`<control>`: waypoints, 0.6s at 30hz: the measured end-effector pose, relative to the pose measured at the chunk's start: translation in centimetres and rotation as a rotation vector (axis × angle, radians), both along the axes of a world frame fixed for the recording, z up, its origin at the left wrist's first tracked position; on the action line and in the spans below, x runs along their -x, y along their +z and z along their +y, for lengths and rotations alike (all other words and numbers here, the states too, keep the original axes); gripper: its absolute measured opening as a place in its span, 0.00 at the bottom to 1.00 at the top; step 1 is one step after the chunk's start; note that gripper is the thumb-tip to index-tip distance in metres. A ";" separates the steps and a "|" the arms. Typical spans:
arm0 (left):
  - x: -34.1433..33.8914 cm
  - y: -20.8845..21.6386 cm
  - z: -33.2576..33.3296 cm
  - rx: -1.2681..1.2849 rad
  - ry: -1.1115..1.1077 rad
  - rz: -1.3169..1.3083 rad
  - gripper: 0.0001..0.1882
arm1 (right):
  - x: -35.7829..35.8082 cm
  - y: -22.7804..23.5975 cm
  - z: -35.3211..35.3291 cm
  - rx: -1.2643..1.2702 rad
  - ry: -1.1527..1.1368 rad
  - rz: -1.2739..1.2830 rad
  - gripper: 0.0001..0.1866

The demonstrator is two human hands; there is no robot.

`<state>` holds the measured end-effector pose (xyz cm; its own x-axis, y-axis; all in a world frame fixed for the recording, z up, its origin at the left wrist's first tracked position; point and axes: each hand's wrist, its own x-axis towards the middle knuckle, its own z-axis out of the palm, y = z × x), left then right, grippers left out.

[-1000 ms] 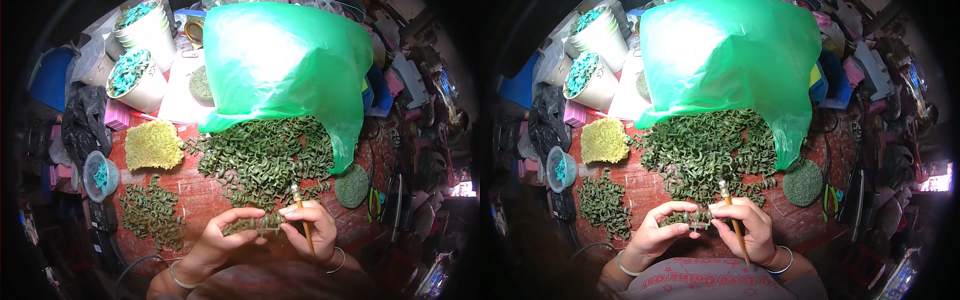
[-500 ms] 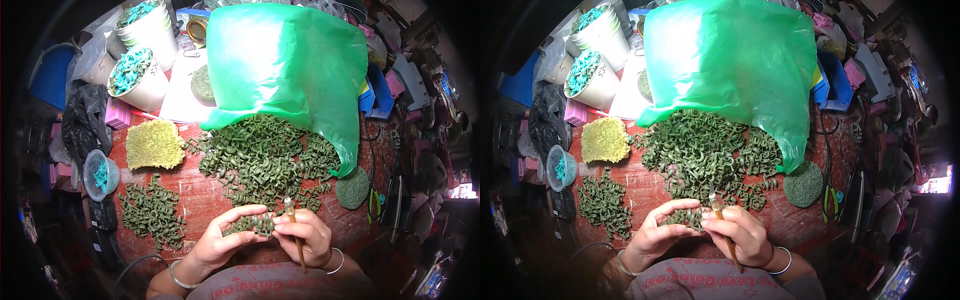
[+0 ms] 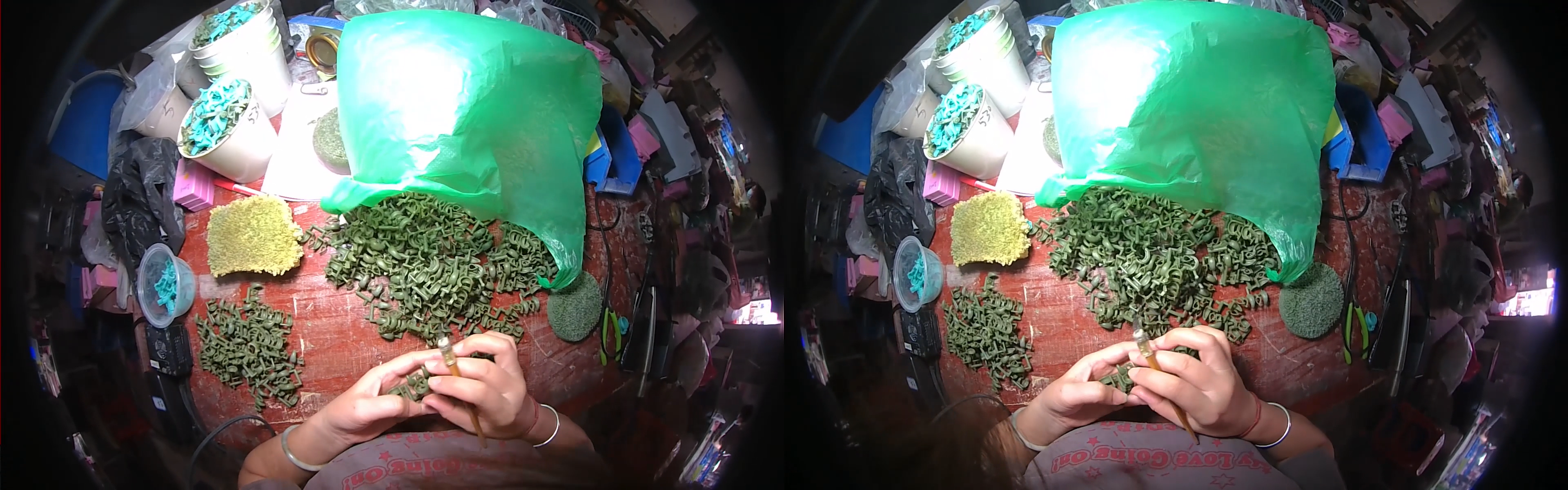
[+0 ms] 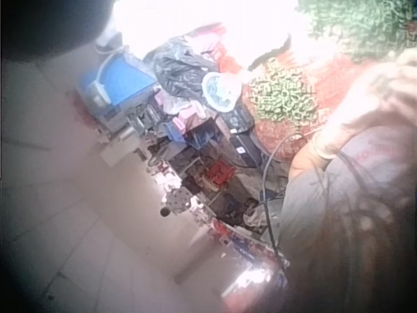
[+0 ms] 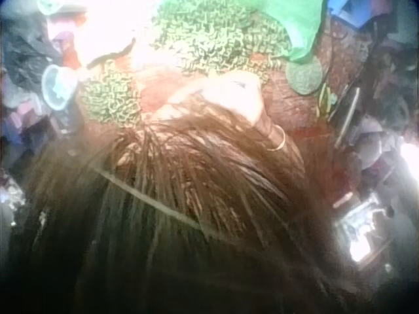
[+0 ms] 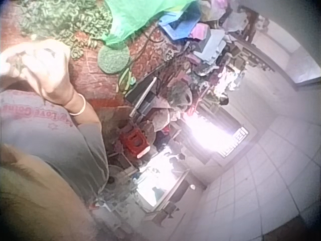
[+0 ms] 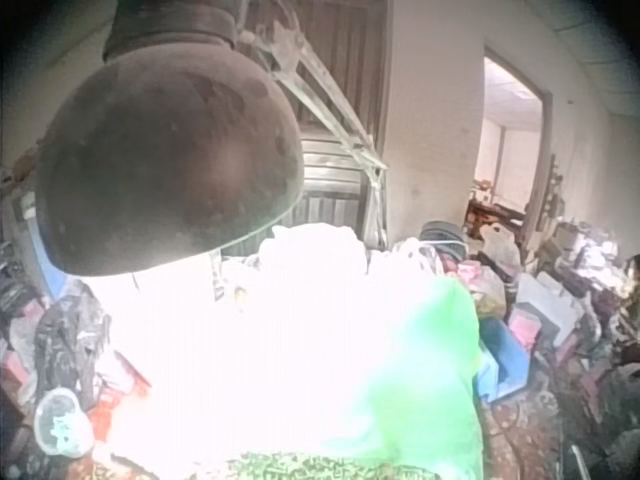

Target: The person uses a thin wooden tool to pick up and arrange green wax leaf components on a central piece.

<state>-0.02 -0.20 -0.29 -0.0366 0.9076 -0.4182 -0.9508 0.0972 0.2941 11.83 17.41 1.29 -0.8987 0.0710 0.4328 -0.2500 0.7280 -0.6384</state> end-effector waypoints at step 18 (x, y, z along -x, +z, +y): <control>-0.2 -0.5 0.4 -0.170 -0.016 -0.061 0.33 | -0.6 -1.2 1.0 0.683 0.013 -0.129 0.17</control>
<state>0.19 0.25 -0.75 -0.0008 0.9657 -0.2597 -0.9662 0.0662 0.2492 12.43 18.43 0.09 -0.9426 0.2782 0.1848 -0.1474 0.1498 -0.9777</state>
